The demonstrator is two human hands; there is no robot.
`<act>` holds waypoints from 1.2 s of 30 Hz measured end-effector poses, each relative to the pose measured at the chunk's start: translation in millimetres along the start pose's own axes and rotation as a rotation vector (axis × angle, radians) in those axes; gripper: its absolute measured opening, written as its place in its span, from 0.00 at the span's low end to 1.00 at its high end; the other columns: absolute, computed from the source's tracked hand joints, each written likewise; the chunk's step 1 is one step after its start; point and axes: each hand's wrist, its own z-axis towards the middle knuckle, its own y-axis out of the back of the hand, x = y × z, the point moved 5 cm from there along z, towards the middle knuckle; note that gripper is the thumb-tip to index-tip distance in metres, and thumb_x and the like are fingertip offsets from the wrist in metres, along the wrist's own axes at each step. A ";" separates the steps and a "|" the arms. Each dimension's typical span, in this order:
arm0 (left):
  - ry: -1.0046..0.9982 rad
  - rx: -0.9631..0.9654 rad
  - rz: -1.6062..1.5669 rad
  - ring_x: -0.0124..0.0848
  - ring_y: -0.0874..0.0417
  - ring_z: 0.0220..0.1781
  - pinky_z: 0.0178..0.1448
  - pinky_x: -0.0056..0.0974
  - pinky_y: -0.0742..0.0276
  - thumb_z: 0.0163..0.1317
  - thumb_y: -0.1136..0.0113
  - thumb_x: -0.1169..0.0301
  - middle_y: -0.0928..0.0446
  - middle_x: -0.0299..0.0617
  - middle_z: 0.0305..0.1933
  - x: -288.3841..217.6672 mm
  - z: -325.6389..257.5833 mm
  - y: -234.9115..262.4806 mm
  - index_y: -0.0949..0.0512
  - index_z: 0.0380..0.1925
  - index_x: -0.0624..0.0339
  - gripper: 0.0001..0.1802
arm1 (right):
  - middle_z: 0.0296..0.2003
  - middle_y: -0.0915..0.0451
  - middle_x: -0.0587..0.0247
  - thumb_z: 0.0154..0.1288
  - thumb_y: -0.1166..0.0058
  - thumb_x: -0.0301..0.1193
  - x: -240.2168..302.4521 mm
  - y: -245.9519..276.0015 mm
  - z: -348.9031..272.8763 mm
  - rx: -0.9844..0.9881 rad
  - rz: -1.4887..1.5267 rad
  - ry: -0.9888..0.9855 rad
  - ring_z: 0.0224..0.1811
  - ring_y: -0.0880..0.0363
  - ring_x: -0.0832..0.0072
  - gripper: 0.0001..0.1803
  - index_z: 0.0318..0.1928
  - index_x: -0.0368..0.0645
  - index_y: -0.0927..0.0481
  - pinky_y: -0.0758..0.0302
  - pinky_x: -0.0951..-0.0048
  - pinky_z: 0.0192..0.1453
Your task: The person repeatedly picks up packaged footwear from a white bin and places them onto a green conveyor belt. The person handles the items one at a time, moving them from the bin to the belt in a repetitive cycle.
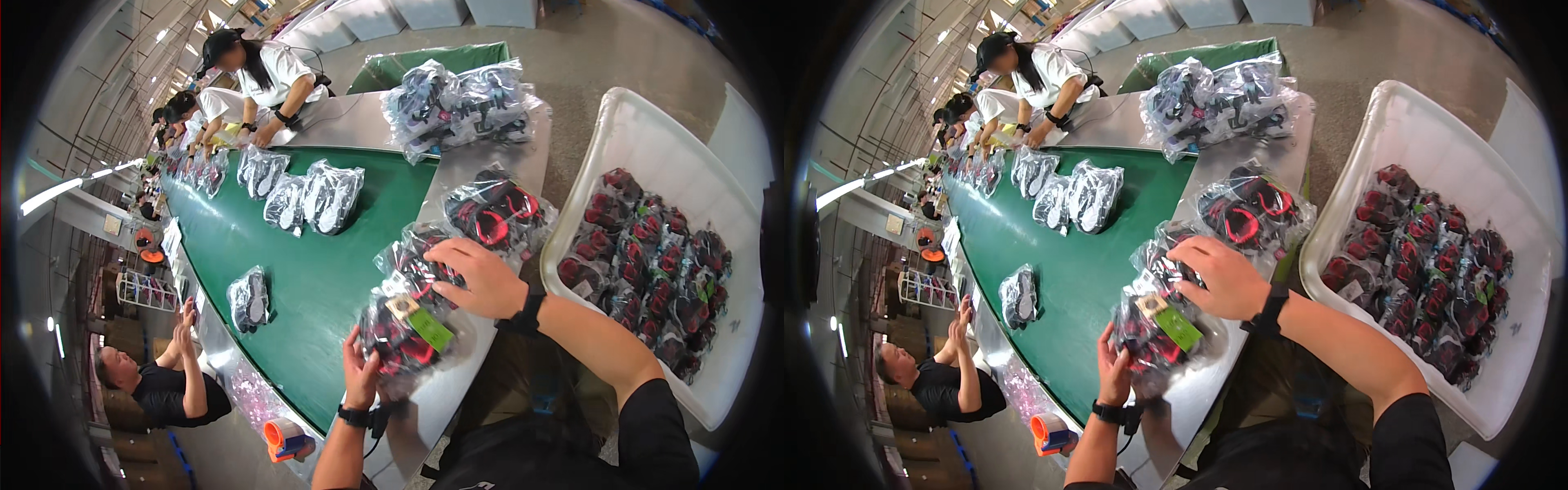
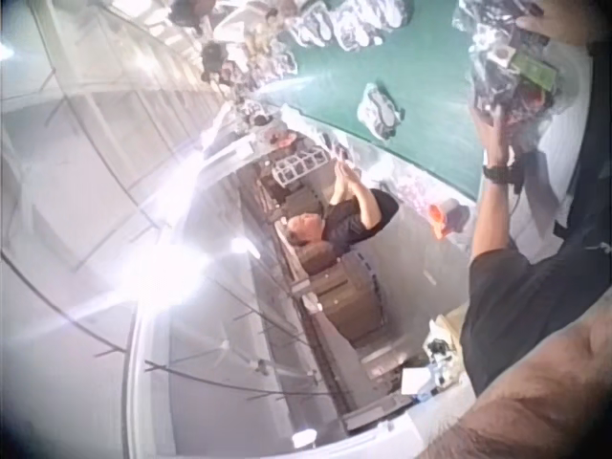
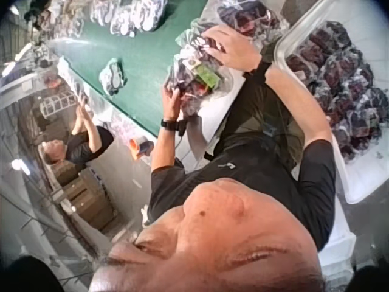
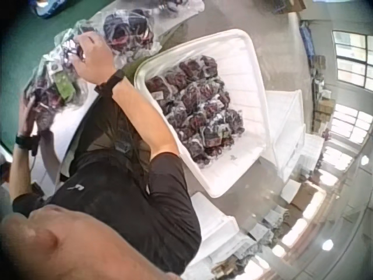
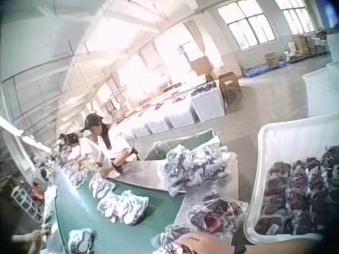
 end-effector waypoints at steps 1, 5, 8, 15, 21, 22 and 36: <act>0.156 0.034 0.141 0.28 0.20 0.54 0.57 0.36 0.21 0.73 0.36 0.63 0.21 0.43 0.60 -6.7 1.8 12.9 0.42 0.79 0.58 0.39 | 0.56 0.20 0.51 0.66 0.35 0.32 -4.5 2.3 1.2 0.004 0.016 -0.005 0.59 0.20 0.53 0.23 0.60 0.39 0.20 0.22 0.57 0.65; 0.277 0.009 0.919 0.28 0.18 0.44 0.51 0.35 0.22 0.72 0.34 0.60 0.15 0.41 0.47 -51.9 86.9 79.8 0.17 0.58 0.64 0.22 | 0.50 0.18 0.54 0.63 0.33 0.26 -12.6 32.6 -16.5 -0.038 0.042 -0.028 0.53 0.18 0.54 0.22 0.58 0.40 0.18 0.20 0.58 0.57; -0.301 -0.099 1.082 0.40 0.15 0.50 0.57 0.43 0.20 0.68 0.29 0.62 0.15 0.53 0.51 -83.6 206.2 92.3 0.16 0.56 0.65 0.22 | 0.44 0.16 0.56 0.58 0.31 0.22 -7.3 51.1 -36.0 -0.084 0.039 -0.019 0.44 0.15 0.57 0.21 0.54 0.40 0.15 0.17 0.61 0.49; -0.448 -0.077 1.323 0.52 0.22 0.62 0.67 0.49 0.28 0.55 0.25 0.70 0.20 0.52 0.56 -69.6 342.2 31.3 0.22 0.60 0.62 0.31 | 0.38 0.13 0.57 0.57 0.31 0.20 -9.9 72.3 -107.8 -0.116 0.048 -0.326 0.41 0.14 0.60 0.21 0.53 0.38 0.15 0.17 0.63 0.47; -0.542 -0.078 1.228 0.46 0.24 0.61 0.54 0.47 0.18 0.61 0.26 0.67 0.23 0.49 0.54 -66.6 243.4 -9.9 0.21 0.60 0.61 0.27 | 0.38 0.13 0.56 0.58 0.33 0.21 -5.6 80.2 -173.4 -0.186 -0.054 -0.480 0.41 0.14 0.59 0.20 0.53 0.37 0.16 0.18 0.63 0.48; -0.353 -0.035 1.164 0.43 0.24 0.64 0.47 0.43 0.14 0.70 0.31 0.62 0.25 0.51 0.62 -68.2 235.5 -1.7 0.20 0.60 0.63 0.24 | 0.38 0.14 0.56 0.58 0.33 0.21 -2.7 78.1 -178.8 -0.190 -0.056 -0.480 0.40 0.14 0.59 0.21 0.54 0.37 0.16 0.18 0.62 0.48; 0.226 -0.034 -0.459 0.45 0.17 0.64 0.69 0.55 0.20 0.70 0.36 0.43 0.19 0.44 0.65 -33.2 228.9 0.9 0.24 0.65 0.52 0.32 | 0.37 0.14 0.61 0.58 0.31 0.23 73.5 78.5 -190.4 -0.122 -0.180 -0.289 0.39 0.15 0.62 0.21 0.53 0.41 0.15 0.18 0.63 0.44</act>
